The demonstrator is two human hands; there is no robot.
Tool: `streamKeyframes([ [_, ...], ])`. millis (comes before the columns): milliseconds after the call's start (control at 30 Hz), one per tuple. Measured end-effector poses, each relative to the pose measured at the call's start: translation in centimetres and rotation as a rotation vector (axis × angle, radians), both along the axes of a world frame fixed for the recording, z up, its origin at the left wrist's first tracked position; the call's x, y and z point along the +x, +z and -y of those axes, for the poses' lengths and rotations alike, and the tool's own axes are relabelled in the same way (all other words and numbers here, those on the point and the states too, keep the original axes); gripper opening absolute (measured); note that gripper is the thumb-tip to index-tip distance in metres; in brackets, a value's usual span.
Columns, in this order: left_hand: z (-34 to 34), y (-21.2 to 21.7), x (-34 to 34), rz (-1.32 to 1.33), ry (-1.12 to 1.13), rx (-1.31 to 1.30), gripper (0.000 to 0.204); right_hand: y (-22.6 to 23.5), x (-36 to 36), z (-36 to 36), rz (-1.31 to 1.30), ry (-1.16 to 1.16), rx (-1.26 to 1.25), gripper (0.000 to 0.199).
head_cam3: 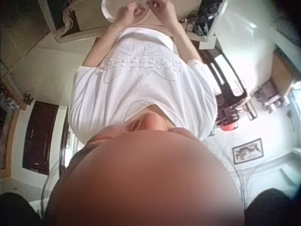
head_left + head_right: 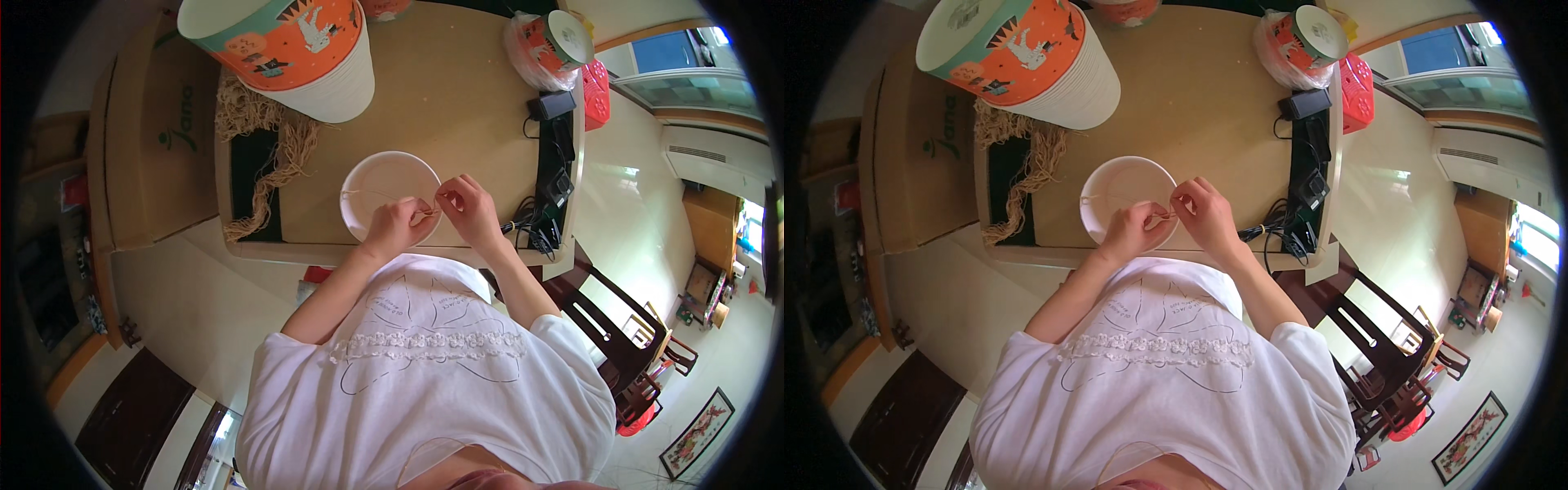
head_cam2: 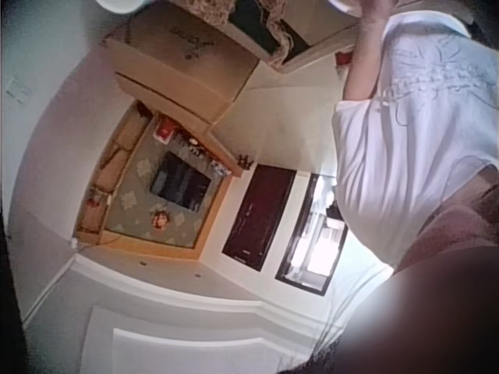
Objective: Manually attaching strings to paper buckets for packaging.
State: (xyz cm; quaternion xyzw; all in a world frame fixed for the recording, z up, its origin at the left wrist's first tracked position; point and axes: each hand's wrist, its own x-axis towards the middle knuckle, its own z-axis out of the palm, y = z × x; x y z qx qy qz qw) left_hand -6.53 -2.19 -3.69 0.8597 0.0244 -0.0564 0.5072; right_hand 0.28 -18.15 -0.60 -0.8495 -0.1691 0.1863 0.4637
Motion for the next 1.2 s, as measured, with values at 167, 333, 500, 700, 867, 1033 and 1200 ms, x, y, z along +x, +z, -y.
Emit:
streamKeyframes([
  [167,0.4,0.2,-0.4,0.112,0.041,0.104,0.015,-1.3,0.3,-0.1,0.074,0.053,-0.064,0.007],
  [333,0.4,-0.7,-0.8,0.328,-0.03,0.284,0.01,-1.3,0.4,-0.3,0.088,0.068,-0.119,0.005],
  [500,0.3,-0.5,-0.7,0.316,-0.08,0.333,0.01,-1.7,0.5,-0.1,0.14,0.094,-0.111,0.005],
  [700,0.3,-2.5,-0.7,-0.101,0.096,-0.116,0.015,-0.1,-0.2,0.2,0.101,0.035,-0.089,0.008],
  [867,-0.2,-3.5,0.1,-0.434,0.111,-0.423,0.017,0.1,-2.4,0.9,0.095,0.106,-0.156,0.016],
  [1033,-0.3,-1.3,0.8,-0.704,0.2,-0.72,0.015,-1.2,-3.3,0.3,0.302,0.085,-0.174,0.015],
  [1200,-1.1,-1.7,0.7,-0.801,0.241,-0.878,0.015,-1.5,-3.4,0.3,0.183,0.02,-0.188,0.011],
])
